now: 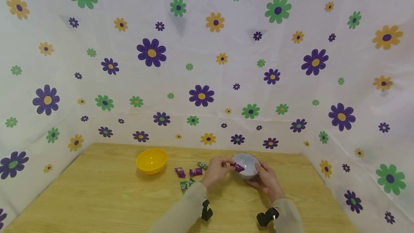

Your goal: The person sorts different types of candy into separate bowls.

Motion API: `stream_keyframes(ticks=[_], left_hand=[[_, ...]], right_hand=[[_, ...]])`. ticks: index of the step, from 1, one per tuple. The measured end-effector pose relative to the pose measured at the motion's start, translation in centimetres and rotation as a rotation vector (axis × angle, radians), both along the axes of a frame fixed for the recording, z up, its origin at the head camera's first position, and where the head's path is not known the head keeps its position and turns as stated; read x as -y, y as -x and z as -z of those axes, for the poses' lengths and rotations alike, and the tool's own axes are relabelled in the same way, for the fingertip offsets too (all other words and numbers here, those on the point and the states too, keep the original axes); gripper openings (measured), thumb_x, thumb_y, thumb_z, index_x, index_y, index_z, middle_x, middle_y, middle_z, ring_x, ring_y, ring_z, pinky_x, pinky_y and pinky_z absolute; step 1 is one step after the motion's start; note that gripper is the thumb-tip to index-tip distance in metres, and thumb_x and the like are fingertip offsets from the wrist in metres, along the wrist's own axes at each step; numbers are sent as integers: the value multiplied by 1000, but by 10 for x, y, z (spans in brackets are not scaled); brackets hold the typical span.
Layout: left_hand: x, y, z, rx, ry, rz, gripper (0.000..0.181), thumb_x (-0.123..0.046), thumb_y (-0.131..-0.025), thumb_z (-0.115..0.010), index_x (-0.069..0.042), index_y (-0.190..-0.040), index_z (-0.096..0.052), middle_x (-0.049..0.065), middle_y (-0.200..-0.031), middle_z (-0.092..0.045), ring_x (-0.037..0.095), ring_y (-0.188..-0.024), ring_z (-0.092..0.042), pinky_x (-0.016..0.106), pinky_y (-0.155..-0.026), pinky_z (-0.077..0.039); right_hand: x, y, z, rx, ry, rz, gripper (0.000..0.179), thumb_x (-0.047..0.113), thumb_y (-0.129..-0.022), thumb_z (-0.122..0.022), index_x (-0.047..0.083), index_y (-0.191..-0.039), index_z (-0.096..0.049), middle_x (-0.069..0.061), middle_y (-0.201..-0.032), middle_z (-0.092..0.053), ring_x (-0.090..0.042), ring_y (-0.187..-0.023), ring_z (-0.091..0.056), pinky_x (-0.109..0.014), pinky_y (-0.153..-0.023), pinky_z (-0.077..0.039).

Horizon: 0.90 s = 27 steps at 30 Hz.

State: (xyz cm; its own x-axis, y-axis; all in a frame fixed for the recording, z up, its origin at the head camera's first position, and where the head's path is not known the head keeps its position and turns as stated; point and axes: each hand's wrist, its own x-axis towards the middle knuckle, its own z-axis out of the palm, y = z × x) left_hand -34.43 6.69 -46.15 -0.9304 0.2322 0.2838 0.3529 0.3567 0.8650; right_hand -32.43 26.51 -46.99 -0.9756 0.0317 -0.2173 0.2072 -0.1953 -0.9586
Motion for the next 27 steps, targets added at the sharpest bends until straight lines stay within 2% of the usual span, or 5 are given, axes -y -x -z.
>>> stream_keyframes(ticks=[4, 7, 14, 22, 27], left_hand=[[2, -1, 4, -15, 28, 25, 15, -13, -78, -69, -18, -92, -73, -3, -59, -51, 7, -47, -39, 21, -39, -30], [6, 1, 6, -21, 4, 45, 20, -11, -78, -69, -13, -98, -71, -2, -55, -48, 7, -45, -37, 20, -38, -29], [19, 3, 2, 21, -35, 33, 22, -18, -76, -72, -14, -98, -71, -4, -52, -42, 7, -44, -34, 20, -38, -26], [52, 5, 0, 21, -50, 67, 20, -18, -78, -71, -19, -98, -70, -2, -55, -42, 9, -48, -34, 22, -43, -30], [76, 11, 3, 40, -68, 63, 22, -19, -78, -71, -13, -99, -70, -1, -60, -46, 10, -50, -36, 23, -44, -33]], right_hand=[[1, 0, 0, 9, 4, 6, 53, 23, -99, -34, 3, -144, -16, -27, -140, -22, -38, -118, -35, -47, -81, -48], [2, -1, 0, 8, 7, 1, 52, 22, -99, -34, 3, -144, -15, -27, -141, -21, -40, -120, -33, -47, -82, -47], [-1, 0, -1, -1, 20, -10, 54, 22, -99, -34, 4, -145, -13, -29, -142, -18, -42, -123, -29, -47, -83, -47], [-1, -1, -1, 3, 24, -24, 53, 22, -99, -34, 4, -145, -13, -27, -143, -16, -41, -125, -26, -48, -83, -47], [-3, 0, -3, 7, 14, -20, 54, 23, -99, -34, 4, -145, -13, -26, -143, -18, -41, -125, -27, -48, -83, -47]])
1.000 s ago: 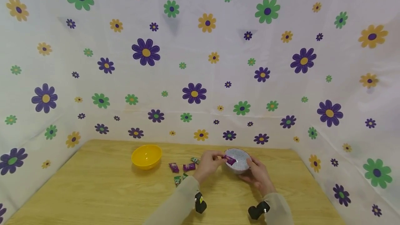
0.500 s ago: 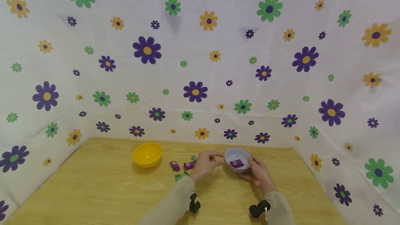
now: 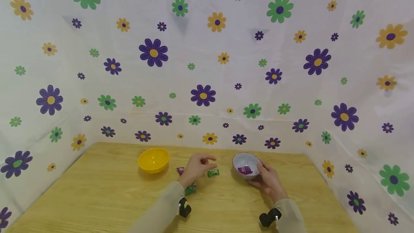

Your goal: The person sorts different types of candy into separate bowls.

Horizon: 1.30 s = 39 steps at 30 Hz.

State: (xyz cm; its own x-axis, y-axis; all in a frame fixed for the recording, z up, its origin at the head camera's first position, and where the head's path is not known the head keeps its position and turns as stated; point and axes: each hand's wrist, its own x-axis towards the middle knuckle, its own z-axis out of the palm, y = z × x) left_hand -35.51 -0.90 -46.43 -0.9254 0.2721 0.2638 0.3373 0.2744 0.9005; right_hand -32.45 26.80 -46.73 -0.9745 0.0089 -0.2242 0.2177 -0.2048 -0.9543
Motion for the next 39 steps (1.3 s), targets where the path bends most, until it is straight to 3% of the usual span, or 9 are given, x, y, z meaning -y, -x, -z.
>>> stream_keyframes(ticks=[5, 11, 17, 21, 26, 32, 39], left_hand=[[23, 6, 3, 15, 7, -3, 26, -21, -79, -70, -7, -101, -69, 3, -63, -52, 12, -49, -39, 23, -43, -35], [44, 10, 5, 41, 61, -71, 27, -26, -80, -69, -9, -100, -69, 3, -73, -56, 15, -61, -44, 23, -49, -38], [55, 14, 11, 23, 120, -50, 23, -25, -80, -68, -8, -97, -69, 3, -71, -55, 16, -62, -45, 25, -50, -38], [60, 15, 13, 21, 182, -71, 18, -24, -79, -69, -11, -92, -71, 1, -81, -56, 18, -73, -47, 28, -57, -43], [61, 14, 7, 42, 342, -118, 16, -26, -76, -72, -14, -86, -72, -1, -95, -60, 20, -86, -49, 37, -72, -45], [59, 13, 6, 98, 510, -148, 13, -31, -73, -74, -19, -78, -72, -4, -87, -60, 20, -84, -49, 46, -79, -35], [57, 13, 5, 104, 558, -144, 8, -28, -70, -77, -22, -74, -72, -7, -83, -61, 24, -93, -48, 52, -83, -29]], right_hand=[[-1, 0, -1, -1, 4, -8, 55, 23, -99, -34, 4, -145, -11, -28, -143, -17, -42, -125, -27, -48, -83, -46], [1, -1, -1, 10, -8, -7, 56, 24, -98, -35, 5, -145, -11, -27, -143, -17, -42, -125, -28, -47, -83, -47], [1, 0, 1, 7, 10, -9, 57, 24, -98, -35, 4, -145, -9, -28, -142, -18, -41, -124, -28, -46, -83, -47], [1, 0, 1, 8, 9, -7, 57, 24, -98, -35, 5, -145, -8, -28, -142, -18, -41, -124, -29, -46, -83, -47], [0, -1, 0, 14, -4, 2, 58, 25, -98, -36, 5, -145, -9, -28, -141, -19, -41, -124, -29, -46, -83, -47], [0, 0, 2, 24, 5, 16, 58, 26, -98, -36, 5, -145, -10, -28, -142, -20, -41, -124, -29, -46, -83, -47], [-1, 0, 2, 18, 13, 11, 58, 26, -98, -36, 5, -145, -9, -28, -142, -18, -41, -125, -28, -47, -84, -47]])
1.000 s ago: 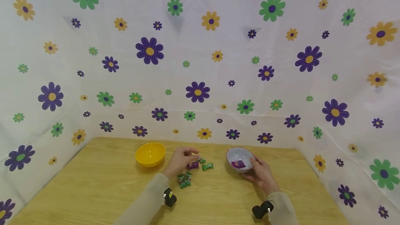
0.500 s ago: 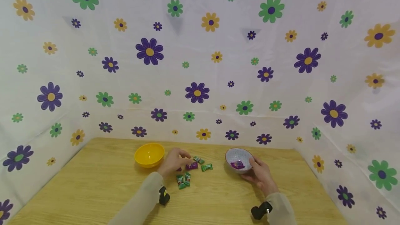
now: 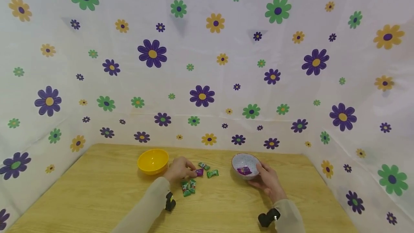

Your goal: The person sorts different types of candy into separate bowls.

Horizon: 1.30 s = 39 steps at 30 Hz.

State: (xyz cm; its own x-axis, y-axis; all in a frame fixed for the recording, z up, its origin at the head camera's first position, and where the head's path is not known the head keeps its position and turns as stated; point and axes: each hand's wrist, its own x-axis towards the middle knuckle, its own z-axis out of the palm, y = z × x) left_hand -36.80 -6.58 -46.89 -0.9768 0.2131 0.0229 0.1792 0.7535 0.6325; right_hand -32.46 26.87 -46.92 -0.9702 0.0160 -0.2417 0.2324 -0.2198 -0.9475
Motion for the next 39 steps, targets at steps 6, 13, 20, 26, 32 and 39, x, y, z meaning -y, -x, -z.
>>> stream_keyframes(ticks=[6, 13, 20, 26, 32, 39], left_hand=[[2, -1, -1, 54, -57, 31, 8, -20, -70, -77, -16, -76, -72, -4, -78, -61, 22, -83, -52, 46, -83, -38], [0, -2, -1, 37, -68, 70, 9, -17, -73, -75, -10, -73, -68, -1, -70, -61, 16, -66, -52, 32, -62, -44], [-1, 0, 3, 73, -138, 59, 14, -18, -74, -74, -8, -69, -65, 0, -65, -57, 14, -56, -48, 25, -48, -39], [-8, 1, 4, 36, -231, 45, 15, -19, -74, -74, -7, -70, -66, 2, -72, -53, 16, -59, -42, 26, -46, -33], [-23, -3, 0, 7, -355, 22, 10, -17, -75, -74, -8, -72, -68, 4, -85, -60, 18, -70, -45, 27, -54, -37], [-47, -5, -3, -22, -411, 40, 11, -19, -72, -76, -11, -74, -69, 3, -91, -59, 18, -73, -45, 28, -54, -37]], right_hand=[[1, 0, -2, 2, -8, 8, 57, 25, -98, -36, 6, -145, -10, -27, -142, -18, -40, -124, -29, -46, -83, -47], [2, 3, -3, 10, 8, 3, 57, 25, -98, -35, 6, -145, -10, -25, -143, -18, -40, -124, -29, -46, -83, -47], [0, 2, -3, 19, 9, 4, 56, 25, -98, -36, 7, -145, -11, -26, -142, -19, -40, -124, -30, -46, -84, -47], [1, -1, -2, -15, 18, -10, 64, 29, -95, -44, 4, -145, -11, -28, -141, -20, -39, -121, -35, -45, -83, -48], [-2, 0, 3, -7, 8, -12, 59, 27, -97, -39, 4, -145, -12, -27, -141, -19, -40, -122, -32, -46, -84, -47], [-2, 3, 2, -5, 26, -5, 56, 25, -98, -36, 6, -145, -12, -26, -142, -20, -40, -123, -31, -47, -84, -47]])
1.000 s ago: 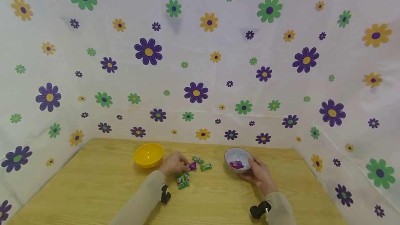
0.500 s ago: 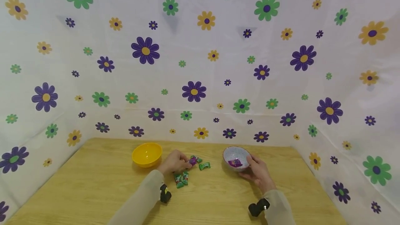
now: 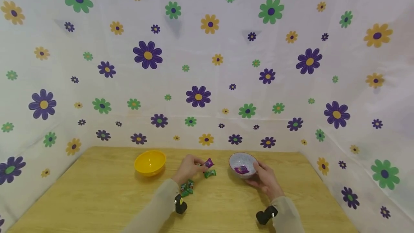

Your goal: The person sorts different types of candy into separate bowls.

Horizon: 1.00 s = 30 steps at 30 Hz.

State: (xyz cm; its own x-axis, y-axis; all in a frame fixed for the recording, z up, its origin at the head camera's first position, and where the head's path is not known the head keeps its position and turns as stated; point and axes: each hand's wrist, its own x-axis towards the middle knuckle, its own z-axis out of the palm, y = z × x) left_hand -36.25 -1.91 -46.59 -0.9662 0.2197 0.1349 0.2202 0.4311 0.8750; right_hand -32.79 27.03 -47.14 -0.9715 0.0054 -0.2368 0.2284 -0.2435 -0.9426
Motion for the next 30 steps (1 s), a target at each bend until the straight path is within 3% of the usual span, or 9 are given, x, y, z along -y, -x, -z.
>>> stream_keyframes(ticks=[8, 14, 18, 30], left_hand=[[-35, -3, -10, -14, 8, 28, 12, -19, -71, -76, -10, -71, -68, -1, -79, -58, 15, -69, -44, 27, -53, -37], [-59, -7, -13, 19, -12, 44, 12, -18, -72, -76, -10, -70, -68, -1, -70, -55, 12, -60, -44, 24, -47, -36], [-72, -10, -16, 36, -26, 36, 13, -20, -70, -77, -12, -70, -67, -3, -71, -53, 12, -64, -42, 24, -49, -34], [-103, -17, -12, 12, -70, 69, 12, -25, -75, -73, -13, -74, -69, -5, -62, -52, 9, -54, -44, 23, -45, -37]], right_hand=[[1, 2, -4, -8, 6, 6, 57, 25, -98, -36, 5, -145, -11, -27, -141, -19, -41, -123, -31, -47, -84, -47], [1, -2, -5, 12, 18, 6, 54, 24, -99, -33, 6, -145, -12, -24, -142, -19, -41, -123, -32, -48, -84, -46], [0, -3, -6, 16, 8, -2, 53, 24, -99, -33, 7, -145, -13, -24, -142, -20, -41, -123, -31, -47, -84, -46], [0, -2, -7, 18, 4, 8, 53, 23, -99, -33, 6, -145, -13, -24, -142, -22, -39, -122, -35, -47, -83, -47]])
